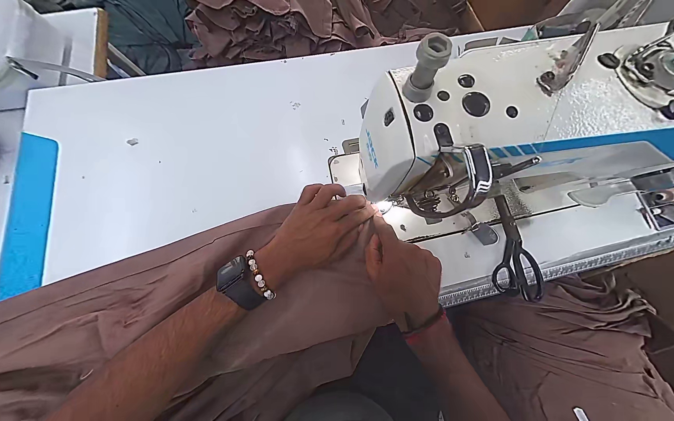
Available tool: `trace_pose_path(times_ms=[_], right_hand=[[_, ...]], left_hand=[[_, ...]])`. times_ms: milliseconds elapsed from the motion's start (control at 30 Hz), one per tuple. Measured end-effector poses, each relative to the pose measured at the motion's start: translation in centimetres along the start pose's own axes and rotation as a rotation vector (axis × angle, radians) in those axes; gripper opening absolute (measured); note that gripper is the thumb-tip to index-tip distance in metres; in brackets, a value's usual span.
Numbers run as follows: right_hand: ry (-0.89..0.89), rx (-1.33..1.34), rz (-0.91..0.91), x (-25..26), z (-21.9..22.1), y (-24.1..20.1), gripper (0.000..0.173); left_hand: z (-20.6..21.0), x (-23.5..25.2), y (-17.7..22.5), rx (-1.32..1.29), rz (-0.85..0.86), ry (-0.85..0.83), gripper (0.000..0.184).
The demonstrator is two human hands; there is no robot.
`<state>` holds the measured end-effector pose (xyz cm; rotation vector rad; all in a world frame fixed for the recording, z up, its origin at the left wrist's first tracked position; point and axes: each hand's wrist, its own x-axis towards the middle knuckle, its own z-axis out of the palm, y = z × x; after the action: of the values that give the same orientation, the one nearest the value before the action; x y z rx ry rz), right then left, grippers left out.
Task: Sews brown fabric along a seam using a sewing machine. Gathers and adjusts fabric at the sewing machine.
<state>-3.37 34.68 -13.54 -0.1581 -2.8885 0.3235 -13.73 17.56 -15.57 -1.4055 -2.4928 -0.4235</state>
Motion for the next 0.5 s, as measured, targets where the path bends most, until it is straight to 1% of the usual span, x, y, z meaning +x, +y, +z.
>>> trace_pose_path(times_ms=[67, 100, 133, 167, 233, 300, 333, 433, 500], right_hand=[[-0.160, 0.105, 0.047, 0.2, -3.2, 1.8, 0.035], [-0.131, 0.144, 0.080, 0.5, -4.8, 3.8, 0.032], [-0.053, 0.124, 0.130, 1.0, -6.5, 6.4, 0.030], [0.022, 0.060, 0.195, 1.7, -8.1, 9.3, 0.033], [0.100, -0.088, 0.356, 3.4, -10.0, 14.8, 0.039], [0.146, -0.215, 0.394, 4.4, -9.1, 19.1, 0.037], [0.135, -0.251, 0.390, 4.4, -8.2, 20.1, 0.037], [0.117, -0.274, 0.418, 4.2, -5.6, 20.3, 0.035], [0.167, -0.254, 0.422, 3.6, -4.7, 19.9, 0.039]], left_hand=[[-0.2, 0.0, -0.1, -0.029, 0.023, 0.003, 0.035], [-0.2, 0.0, -0.1, -0.032, 0.022, -0.002, 0.035], [-0.1, 0.0, -0.1, -0.027, 0.016, -0.003, 0.036], [0.0, 0.1, 0.0, -0.014, 0.006, -0.001, 0.036], [0.1, 0.0, 0.1, 0.006, -0.017, 0.004, 0.036], [0.2, 0.1, 0.0, 0.021, -0.036, 0.008, 0.035], [0.3, 0.2, 0.1, 0.027, -0.042, 0.011, 0.035], [0.3, 0.3, 0.3, 0.014, -0.020, 0.025, 0.034], [0.2, 0.1, 0.5, -0.008, 0.005, 0.016, 0.035]])
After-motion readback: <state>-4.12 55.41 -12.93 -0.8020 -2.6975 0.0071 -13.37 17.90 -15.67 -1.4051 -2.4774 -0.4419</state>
